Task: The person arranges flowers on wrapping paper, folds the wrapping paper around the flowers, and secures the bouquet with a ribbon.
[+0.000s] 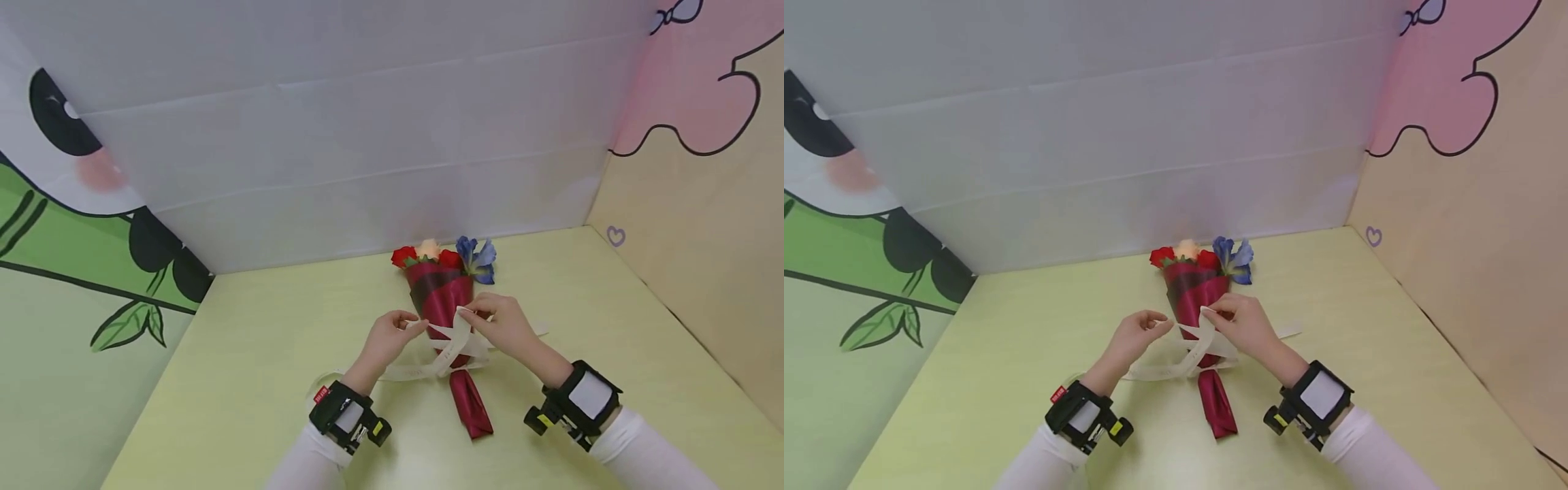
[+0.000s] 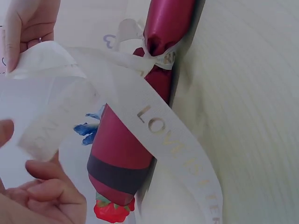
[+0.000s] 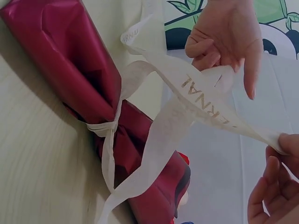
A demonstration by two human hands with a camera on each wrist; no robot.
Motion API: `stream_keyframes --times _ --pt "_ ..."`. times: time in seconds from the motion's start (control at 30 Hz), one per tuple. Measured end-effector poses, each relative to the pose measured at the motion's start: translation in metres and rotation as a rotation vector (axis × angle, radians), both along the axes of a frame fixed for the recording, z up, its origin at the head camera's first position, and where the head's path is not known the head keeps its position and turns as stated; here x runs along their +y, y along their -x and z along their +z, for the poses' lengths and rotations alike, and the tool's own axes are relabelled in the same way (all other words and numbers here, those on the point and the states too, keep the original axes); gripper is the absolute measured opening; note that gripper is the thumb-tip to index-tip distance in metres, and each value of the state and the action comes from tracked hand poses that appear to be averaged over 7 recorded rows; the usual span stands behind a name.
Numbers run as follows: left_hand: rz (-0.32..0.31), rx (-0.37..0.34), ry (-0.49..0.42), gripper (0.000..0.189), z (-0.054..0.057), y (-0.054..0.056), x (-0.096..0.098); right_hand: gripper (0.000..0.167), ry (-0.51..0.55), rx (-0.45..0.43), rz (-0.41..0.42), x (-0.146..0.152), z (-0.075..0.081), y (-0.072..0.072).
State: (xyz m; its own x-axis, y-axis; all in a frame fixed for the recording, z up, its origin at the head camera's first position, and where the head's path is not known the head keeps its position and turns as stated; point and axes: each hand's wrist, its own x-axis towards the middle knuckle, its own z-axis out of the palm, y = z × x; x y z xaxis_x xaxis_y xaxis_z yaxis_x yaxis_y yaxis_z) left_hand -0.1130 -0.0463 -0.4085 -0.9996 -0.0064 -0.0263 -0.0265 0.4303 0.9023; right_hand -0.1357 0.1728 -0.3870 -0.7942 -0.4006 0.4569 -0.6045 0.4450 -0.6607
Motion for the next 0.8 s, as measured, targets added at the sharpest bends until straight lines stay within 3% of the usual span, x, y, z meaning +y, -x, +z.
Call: stream_keyframes --times 0.1,0.23,0.4,0.5,0.67,0.8 --pt "-0.009 -0.058 0.042 0.033 0.0 0.0021 0.0023 0.008 0.008 0.008 0.022 0.0011 -0.0006 -0.0007" --pt "-0.054 -0.075 0.022 0.031 -0.0035 0.003 0.004 0.006 0.009 0.032 0.038 0.0009 -0.0011 -0.0014" --pt "-0.057 -0.166 -0.162 0.026 -0.0053 0.0028 0.0031 0.007 0.0 0.031 0.051 0.0003 -0.0018 -0.0013" --pt "-0.051 -0.209 -0.179 0.024 -0.0045 0.0017 0.002 0.007 -0.011 0.012 0.054 -0.0007 -0.0018 -0.0018" --pt "-0.108 -0.102 -0.033 0.024 -0.0052 -0.0005 0.0023 0.007 -0.025 -0.016 0.052 -0.0017 -0.0022 -0.0035" --pt "-0.077 0.004 0.006 0.02 -0.005 -0.0029 0.0055 0.007 -0.021 -0.014 0.056 -0.001 -0.0034 -0.0041"
